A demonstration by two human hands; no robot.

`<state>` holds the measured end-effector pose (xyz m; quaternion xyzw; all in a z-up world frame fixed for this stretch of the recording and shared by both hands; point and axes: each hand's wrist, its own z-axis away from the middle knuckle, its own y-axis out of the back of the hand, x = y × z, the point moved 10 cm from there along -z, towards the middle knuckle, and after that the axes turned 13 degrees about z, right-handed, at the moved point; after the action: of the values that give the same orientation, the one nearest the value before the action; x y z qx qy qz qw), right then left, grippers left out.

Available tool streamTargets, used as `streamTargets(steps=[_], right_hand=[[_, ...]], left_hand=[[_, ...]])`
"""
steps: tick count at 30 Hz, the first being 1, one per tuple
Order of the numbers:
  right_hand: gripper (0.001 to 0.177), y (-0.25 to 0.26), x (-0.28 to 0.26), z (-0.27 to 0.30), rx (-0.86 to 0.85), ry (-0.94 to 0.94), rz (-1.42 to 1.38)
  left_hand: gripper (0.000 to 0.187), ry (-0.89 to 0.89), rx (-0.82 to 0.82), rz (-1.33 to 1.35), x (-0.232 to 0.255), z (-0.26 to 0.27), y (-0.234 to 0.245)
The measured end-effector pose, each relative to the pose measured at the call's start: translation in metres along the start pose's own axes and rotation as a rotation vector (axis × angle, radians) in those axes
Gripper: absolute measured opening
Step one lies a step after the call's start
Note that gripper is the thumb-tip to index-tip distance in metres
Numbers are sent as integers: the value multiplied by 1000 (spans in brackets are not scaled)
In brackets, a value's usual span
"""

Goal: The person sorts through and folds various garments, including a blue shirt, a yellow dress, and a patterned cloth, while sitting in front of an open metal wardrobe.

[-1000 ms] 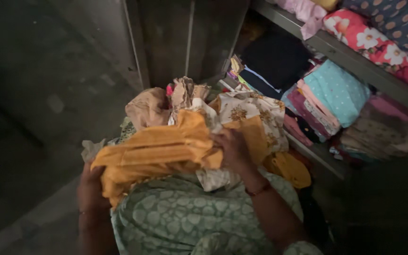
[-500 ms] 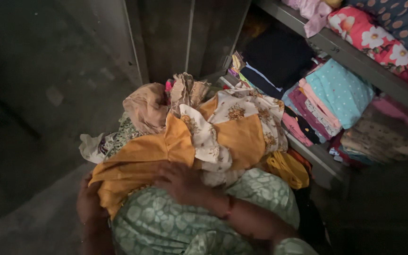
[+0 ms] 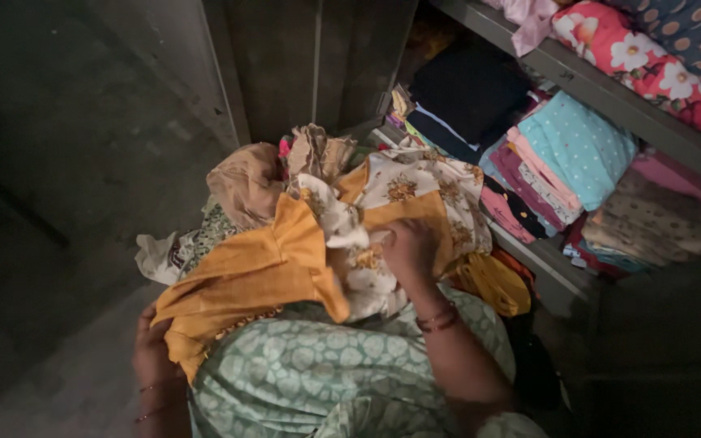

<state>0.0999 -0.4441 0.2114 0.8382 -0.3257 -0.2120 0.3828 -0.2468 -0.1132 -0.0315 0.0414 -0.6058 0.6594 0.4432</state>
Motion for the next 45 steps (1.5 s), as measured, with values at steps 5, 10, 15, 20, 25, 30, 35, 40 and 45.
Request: streamTargets(steps=[5,10,15,20,25,30,35,40,45], right_hand=[[26,4,-109,47,-7,483,-687],[39,-54,-197,67,-535,551,-553],[42,-111,-117,44,-879,71,-147],[55,-96,10,4,-383,-189,175],[62,-67,51,-11,-122,-213,201],[61,-31,-106,11,-45,420,-313],[39,-65,-121,24,-91,378,-245],[39,-35,-80,10,44,285,-376],[10,-13,-111,16,-209,560,-173]], left_hand=[[41,15,-6,20,1,4,-10],[40,19,-9,30,0,4,-6],[37,11,-32,69,-6,-9,11],[34,-1,92,-9,-7,-14,30],[42,33,34,75,-5,0,11],[40,35,2,78,-5,-5,9],[36,35,79,44,-7,-1,22],[35,55,32,41,-11,-17,28],[36,27,55,10,-13,-22,40]])
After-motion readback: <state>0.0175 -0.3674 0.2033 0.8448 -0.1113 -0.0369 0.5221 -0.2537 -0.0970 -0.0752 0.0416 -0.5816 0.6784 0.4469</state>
